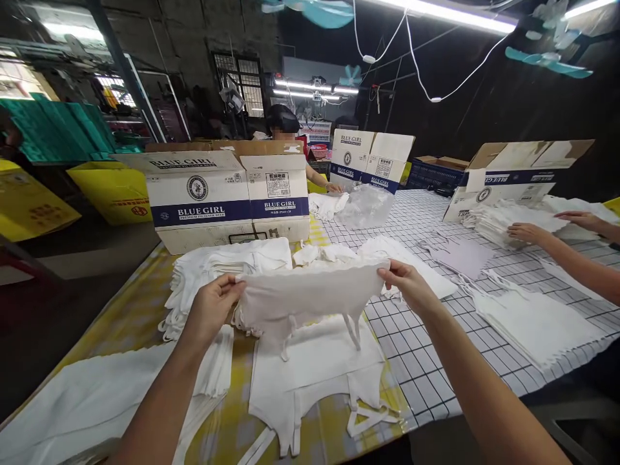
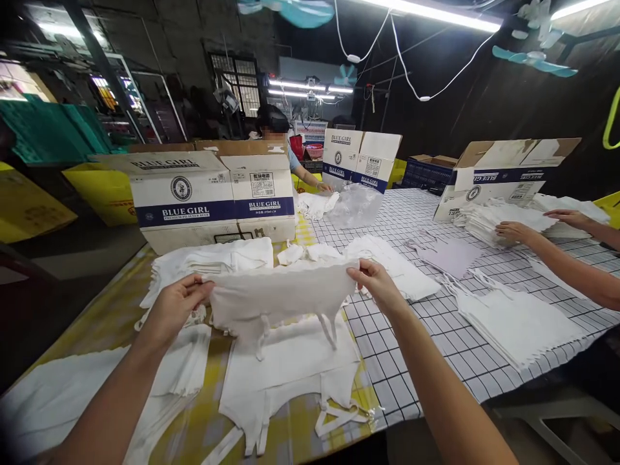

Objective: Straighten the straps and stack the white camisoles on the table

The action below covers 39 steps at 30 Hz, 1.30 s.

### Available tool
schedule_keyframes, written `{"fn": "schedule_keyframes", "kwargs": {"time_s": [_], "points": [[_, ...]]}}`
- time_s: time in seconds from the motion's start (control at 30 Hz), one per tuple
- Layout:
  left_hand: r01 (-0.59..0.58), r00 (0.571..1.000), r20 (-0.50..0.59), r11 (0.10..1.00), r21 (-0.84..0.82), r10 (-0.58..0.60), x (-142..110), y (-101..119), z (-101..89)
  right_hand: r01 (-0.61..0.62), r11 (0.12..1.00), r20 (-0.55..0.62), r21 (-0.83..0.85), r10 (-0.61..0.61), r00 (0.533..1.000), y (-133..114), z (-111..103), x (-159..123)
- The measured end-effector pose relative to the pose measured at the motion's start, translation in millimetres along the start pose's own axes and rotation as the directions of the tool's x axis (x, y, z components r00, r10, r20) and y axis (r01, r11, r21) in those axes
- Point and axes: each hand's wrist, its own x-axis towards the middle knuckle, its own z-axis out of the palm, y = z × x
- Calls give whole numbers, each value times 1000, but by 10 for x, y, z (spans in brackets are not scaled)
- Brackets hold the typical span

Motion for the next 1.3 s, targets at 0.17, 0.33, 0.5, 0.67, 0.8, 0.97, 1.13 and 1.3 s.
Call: {"fn": "schedule_keyframes", "kwargs": {"time_s": [0.17, 0.33, 0.5, 0.67, 0.8, 0.97, 1.13, 1.3], "points": [[-86, 996, 21, 994, 65, 85, -284, 21, -125, 23, 1000, 85, -16, -22, 996, 43, -112, -281], [36, 949, 301, 980, 194, -95, -984, -602, -190, -125, 988, 357, -90, 149, 922, 554, -87, -888], [119, 849, 460, 943, 311, -259, -1592, -1203, -97, -244, 958, 443, -153, 287, 849, 1022, 50, -1376], [142, 835, 469, 937, 320, -287, -1763, -1246, -74, -293, 949, 455, -113, 312, 834, 1014, 72, -1501], [127, 827, 480, 929, 347, -292, -1760, -1207, -95, -277, 950, 469, -147, 313, 826, 955, 83, -1507], [70, 810, 511, 912, 404, -288, -1791, -1270, -111, -231, 952, 476, -202, 302, 826, 979, 63, -1559], [23, 800, 525, 888, 459, -292, -1819, -1341, -127, -261, 948, 470, -185, 318, 823, 994, 35, -1629], [-71, 838, 503, 871, 486, -212, -1816, -1395, -77, -281, 945, 468, -168, 328, 821, 974, 56, -1657]]}}
